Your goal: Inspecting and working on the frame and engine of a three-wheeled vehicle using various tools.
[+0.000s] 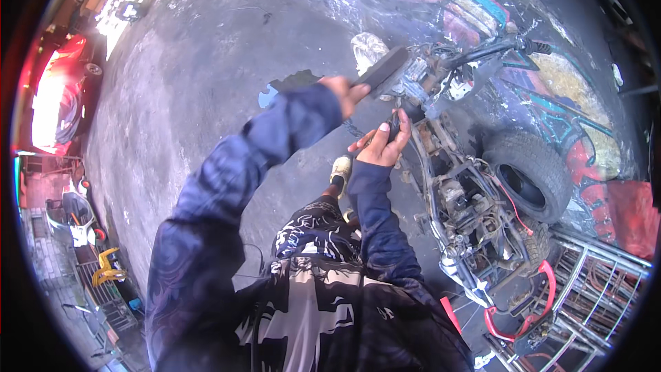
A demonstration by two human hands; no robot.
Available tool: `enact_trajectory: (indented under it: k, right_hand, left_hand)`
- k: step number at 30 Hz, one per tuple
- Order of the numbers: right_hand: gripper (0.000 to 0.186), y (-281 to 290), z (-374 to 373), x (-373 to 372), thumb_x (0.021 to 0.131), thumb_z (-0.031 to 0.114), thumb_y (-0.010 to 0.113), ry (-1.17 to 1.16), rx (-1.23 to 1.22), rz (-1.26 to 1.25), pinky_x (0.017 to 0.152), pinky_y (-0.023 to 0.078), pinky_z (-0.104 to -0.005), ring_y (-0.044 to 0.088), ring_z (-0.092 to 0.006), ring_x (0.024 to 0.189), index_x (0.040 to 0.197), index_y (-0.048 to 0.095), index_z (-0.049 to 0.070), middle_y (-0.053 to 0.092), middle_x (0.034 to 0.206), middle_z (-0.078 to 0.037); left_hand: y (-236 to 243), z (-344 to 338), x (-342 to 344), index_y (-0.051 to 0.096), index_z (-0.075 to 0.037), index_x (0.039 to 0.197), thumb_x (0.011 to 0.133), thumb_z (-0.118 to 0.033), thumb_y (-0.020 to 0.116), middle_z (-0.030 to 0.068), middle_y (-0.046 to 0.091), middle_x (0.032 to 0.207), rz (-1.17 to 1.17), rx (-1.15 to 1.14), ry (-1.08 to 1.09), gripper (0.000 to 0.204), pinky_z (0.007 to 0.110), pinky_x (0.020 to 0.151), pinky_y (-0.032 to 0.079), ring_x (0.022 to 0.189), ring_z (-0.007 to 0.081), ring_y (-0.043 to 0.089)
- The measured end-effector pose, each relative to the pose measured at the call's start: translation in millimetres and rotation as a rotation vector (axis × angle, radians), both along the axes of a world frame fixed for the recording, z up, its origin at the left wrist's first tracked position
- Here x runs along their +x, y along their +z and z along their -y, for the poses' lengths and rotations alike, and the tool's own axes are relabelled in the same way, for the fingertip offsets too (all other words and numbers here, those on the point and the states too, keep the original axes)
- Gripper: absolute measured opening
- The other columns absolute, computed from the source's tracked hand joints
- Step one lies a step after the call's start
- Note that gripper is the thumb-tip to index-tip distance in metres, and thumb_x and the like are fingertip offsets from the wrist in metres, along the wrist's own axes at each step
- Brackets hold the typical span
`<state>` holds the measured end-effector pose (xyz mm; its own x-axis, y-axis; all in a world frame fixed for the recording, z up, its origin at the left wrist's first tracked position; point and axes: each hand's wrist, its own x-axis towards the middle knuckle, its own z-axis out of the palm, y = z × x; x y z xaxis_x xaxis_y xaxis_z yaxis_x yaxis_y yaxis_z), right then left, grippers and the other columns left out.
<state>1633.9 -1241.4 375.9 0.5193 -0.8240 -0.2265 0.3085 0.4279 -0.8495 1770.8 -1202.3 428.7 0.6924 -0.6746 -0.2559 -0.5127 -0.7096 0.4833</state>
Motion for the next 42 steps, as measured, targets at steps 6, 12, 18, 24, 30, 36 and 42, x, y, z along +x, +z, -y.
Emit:
enact_trajectory:
  k: [6, 12, 18, 24, 30, 36, 42]
  right_hand:
    - [0.042, -3.4, 0.6, -2.0, 0.099, 0.012, 0.042, -0.024, -0.055, 0.018, 0.041, 0.049, -0.0270, 0.047, -0.0105, 0.050, 0.139, 0.031, 0.015, 0.051, 0.095, -0.007]
    - [0.052, -7.0, -0.3, 8.4, 0.098, 0.013, 0.043, -0.026, -0.167, -0.072, 0.040, 0.050, -0.0274, 0.049, -0.0137, 0.049, 0.145, 0.022, 0.013, 0.040, 0.138, -0.013]
    - [0.064, 0.2, -2.4, 15.9, 0.097, 0.012, 0.045, -0.106, -0.168, -0.271, 0.044, 0.052, -0.0292, 0.053, -0.0156, 0.051, 0.151, 0.012, 0.016, 0.044, 0.136, -0.013]
    - [0.071, -8.7, 1.3, 27.8, 0.095, 0.014, 0.051, -0.295, -0.144, -0.408, 0.041, 0.050, -0.0320, 0.052, -0.0164, 0.047, 0.152, 0.010, 0.017, 0.061, 0.118, -0.018]
    - [0.070, -15.5, 0.7, 33.8, 0.094, 0.016, 0.054, -0.341, -0.199, -0.466, 0.036, 0.044, -0.0306, 0.047, -0.0165, 0.039, 0.151, 0.013, 0.016, 0.064, 0.109, -0.020]
    - [0.069, -20.9, 0.4, 27.3, 0.093, 0.016, 0.055, -0.389, -0.270, -0.494, 0.033, 0.040, -0.0292, 0.046, -0.0167, 0.037, 0.150, 0.016, 0.015, 0.065, 0.104, -0.019]
    - [0.070, -16.4, -1.9, 29.3, 0.092, 0.014, 0.054, -0.396, -0.259, -0.481, 0.033, 0.040, -0.0287, 0.045, -0.0161, 0.036, 0.151, 0.016, 0.015, 0.066, 0.100, -0.020]
  left_hand:
    - [37.9, -80.3, -5.0, 0.059, -0.003, 0.081, 0.096, -0.055, 0.046, 0.0007, 0.044, 0.056, -0.491, -0.037, 0.137, 0.056, 0.029, 0.042, 0.039, 0.045, 0.0114, 0.046]
    - [39.1, -77.2, 33.0, 0.059, -0.003, 0.087, 0.097, -0.056, 0.044, 0.0005, 0.043, 0.053, -0.628, -0.149, 0.083, 0.056, 0.027, 0.036, 0.035, 0.038, 0.0106, 0.041]
    - [-2.5, -63.8, 116.4, 0.055, -0.003, 0.088, 0.101, -0.044, 0.045, 0.0060, 0.050, 0.060, -0.268, -0.533, -0.071, 0.044, 0.032, 0.051, 0.044, 0.052, 0.0149, 0.052]
    - [-107.1, -21.3, 99.4, 0.058, -0.002, 0.112, 0.098, -0.039, 0.052, 0.0249, 0.063, 0.081, -0.558, -0.607, -0.091, 0.041, 0.045, 0.071, 0.049, 0.080, 0.0408, 0.066]
    - [-176.7, 104.4, 84.4, 0.052, -0.001, 0.127, 0.096, -0.029, 0.055, 0.0247, 0.063, 0.099, 0.112, -1.225, -0.490, 0.041, 0.042, 0.080, 0.049, 0.095, 0.0332, 0.060]
    - [-179.5, 82.9, 83.8, 0.049, 0.004, 0.128, 0.097, -0.024, 0.051, 0.0288, 0.063, 0.095, -0.502, -1.300, -0.552, 0.042, 0.045, 0.073, 0.050, 0.087, 0.0410, 0.065]
    - [-130.4, 121.8, 94.2, 0.051, 0.006, 0.123, 0.099, -0.033, 0.047, 0.0268, 0.062, 0.095, -0.470, -0.995, -0.770, 0.046, 0.043, 0.070, 0.050, 0.083, 0.0406, 0.064]
